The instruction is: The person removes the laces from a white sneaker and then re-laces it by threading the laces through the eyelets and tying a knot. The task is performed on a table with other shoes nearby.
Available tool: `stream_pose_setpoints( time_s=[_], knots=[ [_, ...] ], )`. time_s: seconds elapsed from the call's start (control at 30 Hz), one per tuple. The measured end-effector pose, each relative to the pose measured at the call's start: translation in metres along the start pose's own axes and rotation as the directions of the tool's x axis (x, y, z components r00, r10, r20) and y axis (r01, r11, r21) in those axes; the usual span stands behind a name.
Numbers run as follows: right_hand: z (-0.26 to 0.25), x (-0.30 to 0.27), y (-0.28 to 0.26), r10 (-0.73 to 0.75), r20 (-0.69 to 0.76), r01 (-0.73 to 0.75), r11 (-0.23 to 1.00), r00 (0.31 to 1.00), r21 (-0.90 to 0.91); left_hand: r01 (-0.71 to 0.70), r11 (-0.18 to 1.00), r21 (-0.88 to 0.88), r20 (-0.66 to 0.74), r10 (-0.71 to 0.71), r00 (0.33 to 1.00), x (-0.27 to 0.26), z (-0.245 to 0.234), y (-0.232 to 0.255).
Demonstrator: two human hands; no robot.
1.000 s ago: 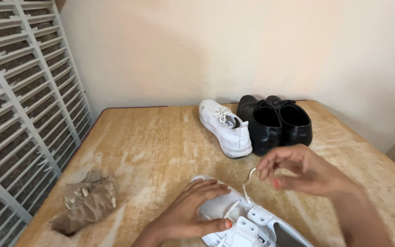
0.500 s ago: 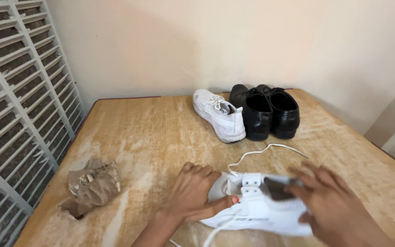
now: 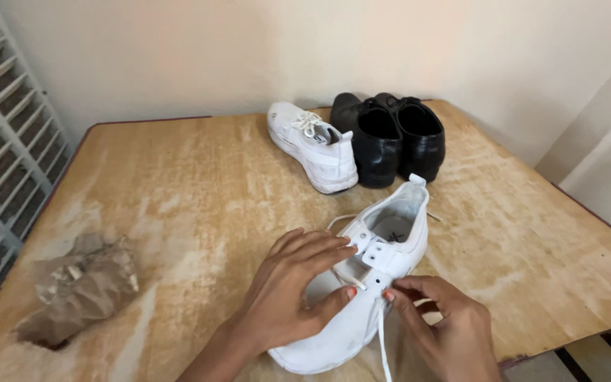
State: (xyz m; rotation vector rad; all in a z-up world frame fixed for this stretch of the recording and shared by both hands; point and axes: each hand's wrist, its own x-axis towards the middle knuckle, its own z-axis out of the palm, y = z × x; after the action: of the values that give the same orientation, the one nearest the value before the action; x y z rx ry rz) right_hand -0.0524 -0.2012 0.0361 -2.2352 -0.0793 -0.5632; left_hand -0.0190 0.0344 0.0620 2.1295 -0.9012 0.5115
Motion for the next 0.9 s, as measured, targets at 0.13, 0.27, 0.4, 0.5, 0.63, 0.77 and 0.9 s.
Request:
stream_pose_setpoints(
  time_s=[0.13, 0.27, 0.4, 0.5, 0.63, 0.77, 0.9],
  knots=[
    [0.008, -0.001, 0.012, -0.075, -0.062, 0.077, 0.997, 0.995, 0.026, 0.037, 0.999, -0.029, 0.095, -0.034, 0.995, 0.0, 0.008, 0.002],
    [0.01, -0.002, 0.021, -0.159, -0.072, 0.162, 0.986, 0.985, 0.035, 0.186, 0.982, -0.003, 0.18, -0.183, 0.966, 0.009, 0.012, 0.012],
    [0.013, -0.005, 0.021, -0.169, -0.108, 0.175, 0.984, 0.98, 0.044, 0.442, 0.892, 0.091, 0.154, -0.451, 0.879, 0.026, 0.024, 0.028],
    [0.01, -0.006, 0.021, -0.168, -0.105, 0.176, 0.982, 0.98, 0.071, 0.596, 0.791, 0.141, 0.18, -0.612, 0.77, 0.041, 0.032, 0.032],
    [0.009, -0.008, 0.023, -0.157, -0.072, 0.166, 0.976, 0.985, 0.144, 0.595, 0.8, 0.071, 0.209, -0.596, 0.776, 0.05, 0.03, 0.023],
    [0.01, -0.006, 0.029, -0.138, -0.05, 0.145, 0.971, 0.989, 0.188, 0.652, 0.757, -0.039, 0.227, -0.629, 0.743, 0.049, 0.034, 0.02],
    [0.013, -0.006, 0.031, -0.043, -0.011, 0.045, 0.969, 0.999, 0.241, 0.623, 0.779, -0.064, 0.191, -0.603, 0.774, 0.043, 0.036, 0.015]
  ],
)
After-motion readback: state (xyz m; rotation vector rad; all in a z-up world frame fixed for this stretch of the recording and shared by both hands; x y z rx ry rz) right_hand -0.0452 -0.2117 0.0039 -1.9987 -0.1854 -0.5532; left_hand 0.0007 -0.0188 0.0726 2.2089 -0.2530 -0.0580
